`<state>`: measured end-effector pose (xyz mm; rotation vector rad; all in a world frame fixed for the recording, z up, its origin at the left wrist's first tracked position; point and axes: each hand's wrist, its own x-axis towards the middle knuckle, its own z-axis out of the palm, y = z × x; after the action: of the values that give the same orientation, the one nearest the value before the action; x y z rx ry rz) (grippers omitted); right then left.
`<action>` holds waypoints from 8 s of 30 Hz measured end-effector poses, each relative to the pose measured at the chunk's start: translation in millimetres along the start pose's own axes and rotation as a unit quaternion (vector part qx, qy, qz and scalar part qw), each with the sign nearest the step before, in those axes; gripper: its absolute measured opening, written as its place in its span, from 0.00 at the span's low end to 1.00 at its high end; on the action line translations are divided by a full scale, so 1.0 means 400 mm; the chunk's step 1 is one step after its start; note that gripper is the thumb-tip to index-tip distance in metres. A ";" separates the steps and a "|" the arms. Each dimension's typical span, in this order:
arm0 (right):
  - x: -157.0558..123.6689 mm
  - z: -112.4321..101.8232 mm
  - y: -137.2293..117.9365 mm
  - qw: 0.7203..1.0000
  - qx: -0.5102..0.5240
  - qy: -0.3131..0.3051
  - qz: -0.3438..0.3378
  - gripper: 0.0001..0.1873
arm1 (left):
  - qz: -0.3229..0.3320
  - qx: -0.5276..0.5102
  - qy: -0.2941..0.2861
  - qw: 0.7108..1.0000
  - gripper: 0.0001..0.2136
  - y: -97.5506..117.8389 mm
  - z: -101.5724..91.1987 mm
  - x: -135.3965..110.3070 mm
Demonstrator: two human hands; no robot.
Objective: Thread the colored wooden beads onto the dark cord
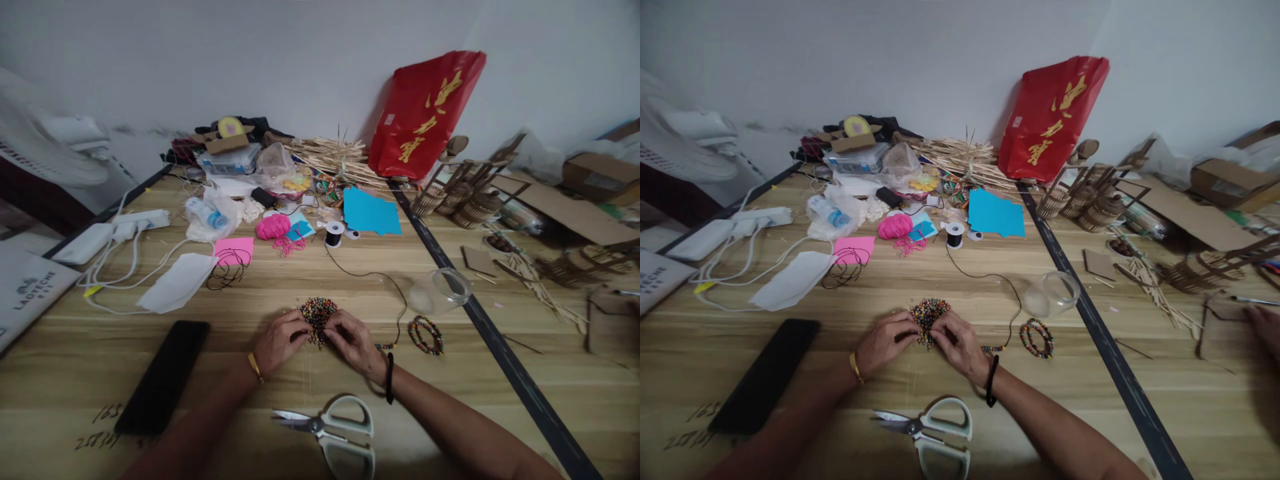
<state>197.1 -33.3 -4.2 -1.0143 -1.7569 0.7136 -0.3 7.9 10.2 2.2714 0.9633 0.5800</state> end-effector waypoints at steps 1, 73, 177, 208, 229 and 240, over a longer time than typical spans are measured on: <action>0.000 0.000 0.001 1.000 0.000 -0.001 0.001 0.08 | 0.003 0.004 -0.004 1.000 0.06 -0.001 0.001 0.000; -0.006 -0.001 0.000 0.999 -0.023 -0.035 0.000 0.07 | -0.032 -0.172 0.068 0.982 0.04 0.001 0.025 0.008; -0.003 -0.004 -0.008 0.995 -0.063 -0.074 -0.024 0.08 | -0.049 -0.267 0.058 0.961 0.03 -0.004 0.034 0.009; -0.002 -0.005 -0.009 0.994 -0.073 -0.072 -0.029 0.08 | -0.054 -0.268 0.046 0.961 0.03 0.000 0.032 0.011; -0.002 -0.005 -0.011 0.995 -0.072 -0.072 -0.023 0.09 | -0.052 -0.269 0.051 0.961 0.04 -0.003 0.036 0.009; -0.009 0.005 0.003 0.997 -0.046 -0.053 -0.025 0.06 | -0.048 -0.276 0.044 0.959 0.04 -0.001 0.033 0.009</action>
<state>196.6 -36.1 -7.5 -1.0064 -1.9156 0.6718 9.7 6.3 0.7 1.7054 0.8206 0.7986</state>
